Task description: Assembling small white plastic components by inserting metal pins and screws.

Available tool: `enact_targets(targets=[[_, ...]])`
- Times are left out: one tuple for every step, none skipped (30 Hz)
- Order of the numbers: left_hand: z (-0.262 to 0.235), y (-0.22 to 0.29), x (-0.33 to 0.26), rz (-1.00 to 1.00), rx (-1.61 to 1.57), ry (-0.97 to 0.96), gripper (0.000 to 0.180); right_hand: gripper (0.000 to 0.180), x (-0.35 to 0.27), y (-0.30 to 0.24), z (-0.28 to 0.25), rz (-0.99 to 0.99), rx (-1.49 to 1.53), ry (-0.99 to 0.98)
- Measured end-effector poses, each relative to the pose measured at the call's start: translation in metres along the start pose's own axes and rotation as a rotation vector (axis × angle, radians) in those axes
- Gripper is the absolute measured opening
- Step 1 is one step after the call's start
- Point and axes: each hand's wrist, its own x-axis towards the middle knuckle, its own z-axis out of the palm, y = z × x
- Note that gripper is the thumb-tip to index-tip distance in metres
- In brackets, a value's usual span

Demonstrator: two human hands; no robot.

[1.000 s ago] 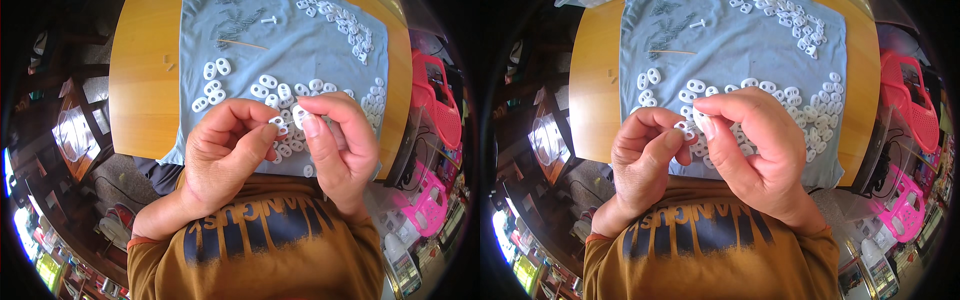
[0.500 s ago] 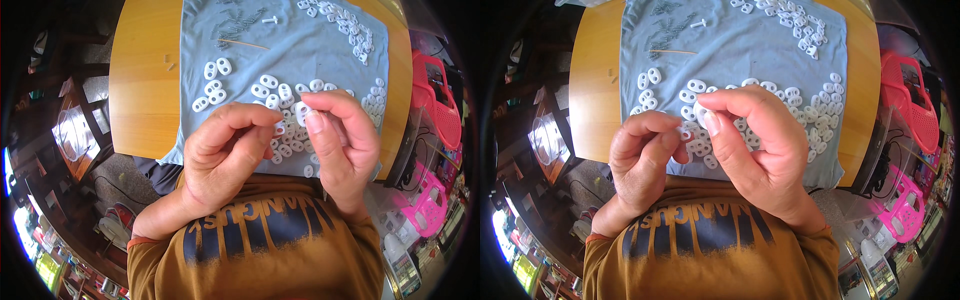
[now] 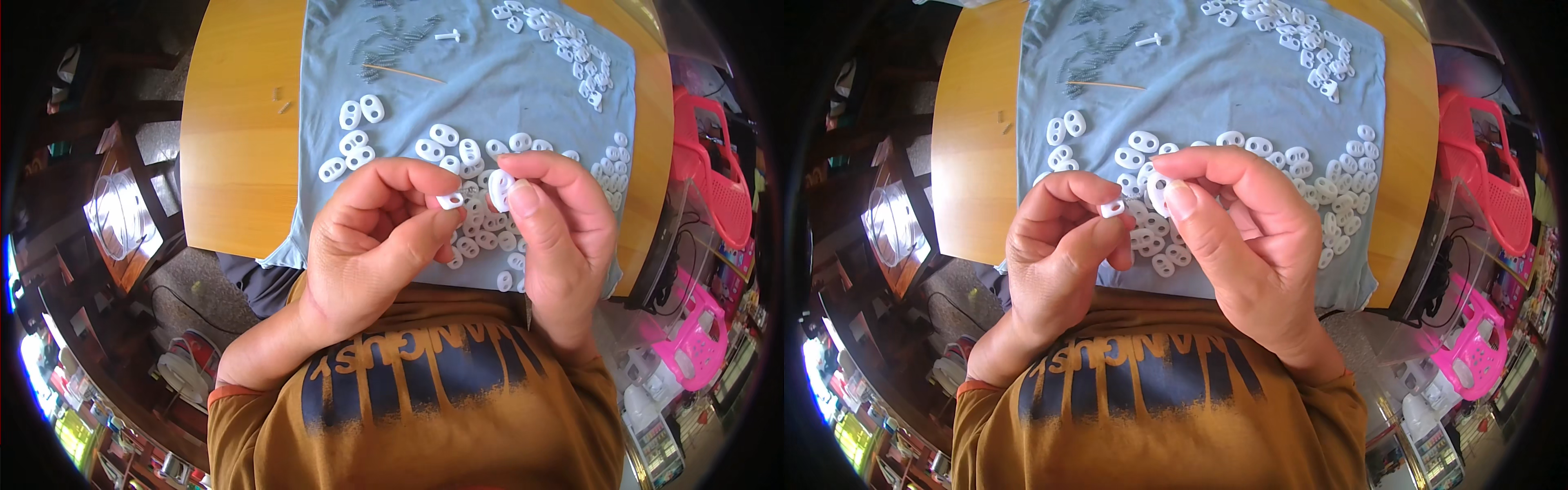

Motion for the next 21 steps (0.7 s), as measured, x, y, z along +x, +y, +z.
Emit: enact_targets(targets=[[-0.0006, -0.0001, 0.0005, -0.018, -0.026, 0.017, 0.016, 0.017, 0.0000, 0.0003, 0.0002, 0.009, 0.020, -0.006], [-0.0006, -0.0003, 0.0011, -0.017, -0.026, 0.018, 0.016, 0.017, 0.0000, 0.0004, 0.0006, 0.010, 0.020, -0.008], [-0.0001, -0.0007, 0.0017, -0.015, -0.034, 0.030, 0.013, 0.017, 0.0000, 0.0005, 0.0012, 0.021, 0.023, -0.003], [0.0004, -0.0012, 0.0020, -0.013, -0.042, 0.042, 0.011, 0.017, 0.0000, 0.0006, 0.0017, 0.033, 0.027, 0.002], [0.0015, -0.0010, 0.0017, -0.012, -0.042, 0.043, 0.011, 0.017, -0.0001, 0.0003, 0.0016, 0.033, 0.027, 0.001], [0.0028, -0.0005, 0.0011, -0.036, -0.054, 0.034, 0.011, 0.017, -0.0003, -0.0001, 0.0011, 0.038, 0.020, -0.004], [0.0037, 0.0006, 0.0007, -0.060, -0.066, 0.026, 0.012, 0.017, -0.0004, -0.0005, 0.0010, 0.043, 0.013, -0.009], [0.0039, 0.0021, 0.0010, -0.061, -0.067, 0.025, 0.012, 0.017, -0.0004, -0.0005, 0.0016, 0.044, 0.012, -0.008], [0.0038, 0.0044, 0.0014, -0.124, -0.073, 0.034, 0.013, 0.017, -0.0001, -0.0007, 0.0030, 0.037, 0.015, -0.004], [0.0039, 0.0056, 0.0016, -0.186, -0.078, 0.042, 0.013, 0.017, -0.0001, -0.0010, 0.0036, 0.031, 0.017, 0.001], [0.0040, 0.0056, 0.0017, -0.186, -0.079, 0.043, 0.013, 0.017, -0.0005, -0.0013, 0.0037, 0.031, 0.017, 0.000], [0.0043, 0.0055, 0.0018, -0.191, -0.085, 0.053, 0.013, 0.017, -0.0013, -0.0017, 0.0036, 0.026, 0.000, -0.007], [0.0045, 0.0055, 0.0019, -0.196, -0.091, 0.063, 0.013, 0.017, -0.0017, -0.0019, 0.0033, 0.021, -0.016, -0.014], [0.0050, 0.0057, 0.0017, -0.196, -0.092, 0.062, 0.013, 0.017, -0.0016, -0.0019, 0.0028, 0.020, -0.017, -0.013], [0.0055, 0.0060, 0.0015, -0.199, -0.099, 0.054, 0.013, 0.017, -0.0012, -0.0012, 0.0020, -0.025, -0.075, -0.030], [0.0059, 0.0063, 0.0014, -0.202, -0.105, 0.047, 0.012, 0.017, -0.0012, -0.0009, 0.0015, -0.069, -0.134, -0.046], [0.0062, 0.0065, 0.0013, -0.201, -0.105, 0.048, 0.012, 0.017, -0.0013, -0.0006, 0.0016, -0.070, -0.133, -0.048], [0.0065, 0.0067, 0.0012, -0.204, -0.102, 0.050, 0.011, 0.017, -0.0015, -0.0003, 0.0018, -0.077, -0.139, -0.048], [0.0066, 0.0068, 0.0010, -0.208, -0.099, 0.052, 0.011, 0.017, -0.0017, -0.0001, 0.0019, -0.085, -0.145, -0.048], [0.0066, 0.0067, 0.0009, -0.207, -0.098, 0.053, 0.011, 0.017, -0.0018, 0.0001, 0.0018, -0.085, -0.145, -0.049], [0.0064, 0.0065, 0.0007, -0.213, -0.096, 0.053, 0.010, 0.017, -0.0019, 0.0002, 0.0017, -0.088, -0.151, -0.044]])
